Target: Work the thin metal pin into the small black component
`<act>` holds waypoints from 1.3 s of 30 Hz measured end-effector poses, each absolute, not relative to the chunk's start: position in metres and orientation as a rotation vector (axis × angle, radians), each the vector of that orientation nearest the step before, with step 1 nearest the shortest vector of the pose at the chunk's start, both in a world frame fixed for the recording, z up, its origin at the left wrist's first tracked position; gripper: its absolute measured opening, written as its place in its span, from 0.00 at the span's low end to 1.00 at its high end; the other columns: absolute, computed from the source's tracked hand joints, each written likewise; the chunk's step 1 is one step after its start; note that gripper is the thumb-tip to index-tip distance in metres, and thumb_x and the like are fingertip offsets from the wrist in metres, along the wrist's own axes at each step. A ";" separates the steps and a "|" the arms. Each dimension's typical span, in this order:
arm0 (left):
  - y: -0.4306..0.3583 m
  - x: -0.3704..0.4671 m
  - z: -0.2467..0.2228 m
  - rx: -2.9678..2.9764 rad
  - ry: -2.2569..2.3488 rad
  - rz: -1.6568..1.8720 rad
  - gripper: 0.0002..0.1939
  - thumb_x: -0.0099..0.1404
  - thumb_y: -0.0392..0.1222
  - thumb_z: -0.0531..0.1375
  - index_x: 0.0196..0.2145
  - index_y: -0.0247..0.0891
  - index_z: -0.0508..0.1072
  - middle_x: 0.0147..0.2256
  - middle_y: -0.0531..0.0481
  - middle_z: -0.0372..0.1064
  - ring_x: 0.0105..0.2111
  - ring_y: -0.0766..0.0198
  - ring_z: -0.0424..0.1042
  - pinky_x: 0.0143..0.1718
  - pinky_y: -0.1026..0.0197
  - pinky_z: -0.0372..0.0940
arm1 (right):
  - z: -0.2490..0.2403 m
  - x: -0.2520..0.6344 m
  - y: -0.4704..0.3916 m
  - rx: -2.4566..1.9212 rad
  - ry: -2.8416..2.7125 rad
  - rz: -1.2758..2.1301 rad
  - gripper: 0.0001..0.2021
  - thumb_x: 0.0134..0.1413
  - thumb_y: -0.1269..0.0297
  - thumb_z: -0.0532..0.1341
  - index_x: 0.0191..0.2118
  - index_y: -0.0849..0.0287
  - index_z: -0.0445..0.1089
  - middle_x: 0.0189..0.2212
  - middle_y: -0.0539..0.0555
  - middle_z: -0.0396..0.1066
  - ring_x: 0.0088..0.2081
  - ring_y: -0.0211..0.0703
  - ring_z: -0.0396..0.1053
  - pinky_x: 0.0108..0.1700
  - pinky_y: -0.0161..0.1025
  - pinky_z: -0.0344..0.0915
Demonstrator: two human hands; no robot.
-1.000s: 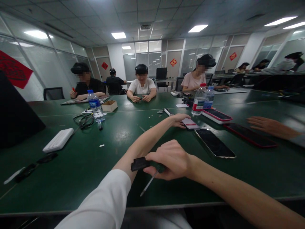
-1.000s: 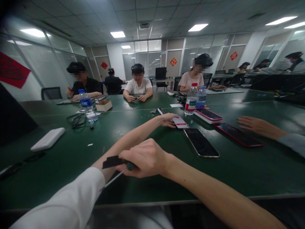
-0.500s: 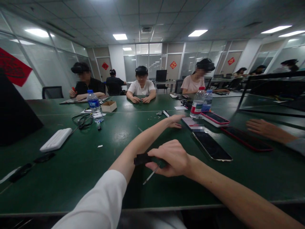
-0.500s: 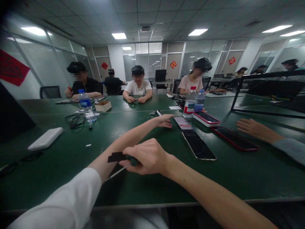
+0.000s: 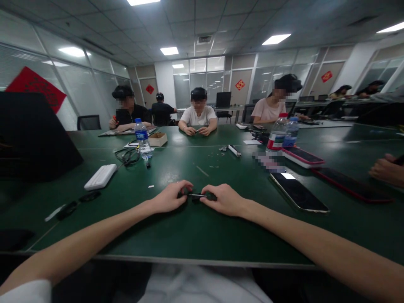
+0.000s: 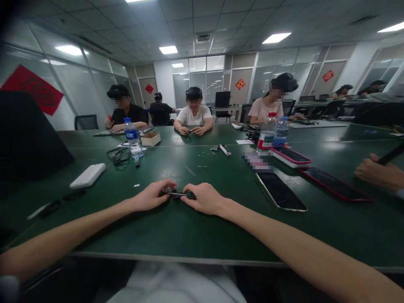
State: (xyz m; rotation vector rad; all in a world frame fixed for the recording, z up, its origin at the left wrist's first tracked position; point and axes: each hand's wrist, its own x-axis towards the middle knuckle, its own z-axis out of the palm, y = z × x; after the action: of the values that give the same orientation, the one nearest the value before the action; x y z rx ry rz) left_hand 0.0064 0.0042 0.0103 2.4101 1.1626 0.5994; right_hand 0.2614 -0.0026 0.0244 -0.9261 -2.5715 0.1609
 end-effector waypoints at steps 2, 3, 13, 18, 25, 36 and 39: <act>-0.008 0.005 0.010 2.485 1.142 0.577 0.24 0.62 0.37 0.58 0.57 0.42 0.65 0.49 0.47 0.72 0.45 0.57 0.72 0.48 0.55 0.67 | 0.025 0.256 -0.005 -0.931 -2.607 0.154 0.13 0.64 0.57 0.60 0.47 0.59 0.73 0.28 0.52 0.75 0.27 0.40 0.71 0.30 0.34 0.60; -0.012 0.007 0.011 2.521 1.109 0.570 0.26 0.62 0.37 0.59 0.58 0.41 0.64 0.51 0.46 0.71 0.48 0.56 0.71 0.51 0.54 0.66 | 0.025 0.255 -0.005 -0.921 -2.614 0.153 0.14 0.64 0.57 0.59 0.48 0.60 0.73 0.30 0.52 0.76 0.28 0.40 0.72 0.31 0.34 0.61; -0.026 0.023 0.013 2.628 1.003 0.517 0.19 0.70 0.47 0.56 0.56 0.42 0.67 0.51 0.43 0.70 0.51 0.54 0.70 0.53 0.53 0.65 | 0.022 0.259 -0.010 -0.850 -2.590 0.204 0.15 0.65 0.55 0.58 0.48 0.60 0.73 0.36 0.56 0.78 0.34 0.43 0.75 0.36 0.35 0.65; -0.022 0.020 0.010 2.707 0.996 0.506 0.19 0.73 0.46 0.52 0.58 0.40 0.66 0.50 0.42 0.70 0.48 0.55 0.71 0.51 0.54 0.66 | 0.026 0.265 -0.010 -0.848 -2.605 0.222 0.15 0.64 0.54 0.59 0.48 0.60 0.72 0.33 0.54 0.77 0.32 0.42 0.74 0.34 0.35 0.63; -0.020 0.015 0.014 2.800 1.087 0.490 0.21 0.74 0.47 0.47 0.60 0.40 0.64 0.48 0.43 0.70 0.45 0.55 0.73 0.48 0.56 0.67 | 0.037 0.272 -0.009 -0.952 -2.696 0.167 0.14 0.64 0.55 0.58 0.45 0.60 0.71 0.31 0.53 0.74 0.30 0.42 0.71 0.32 0.35 0.60; -0.013 0.014 0.006 2.721 1.130 0.577 0.16 0.73 0.50 0.54 0.52 0.39 0.66 0.48 0.45 0.72 0.45 0.56 0.74 0.46 0.57 0.69 | 0.039 0.274 -0.005 -0.993 -2.755 0.135 0.15 0.68 0.57 0.52 0.37 0.58 0.72 0.27 0.52 0.72 0.27 0.40 0.68 0.32 0.34 0.57; -0.012 0.013 0.002 2.742 1.101 0.637 0.14 0.73 0.48 0.55 0.51 0.39 0.65 0.46 0.45 0.72 0.44 0.57 0.74 0.45 0.57 0.69 | 0.038 0.273 -0.006 -1.033 -2.764 0.101 0.16 0.69 0.57 0.51 0.37 0.59 0.72 0.27 0.52 0.72 0.27 0.40 0.68 0.32 0.34 0.57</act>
State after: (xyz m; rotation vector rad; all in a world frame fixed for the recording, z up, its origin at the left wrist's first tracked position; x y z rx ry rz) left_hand 0.0132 -0.0116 0.0019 2.7420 1.1014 0.6366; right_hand 0.2726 -0.0056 0.0380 -1.0332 -2.7638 0.1006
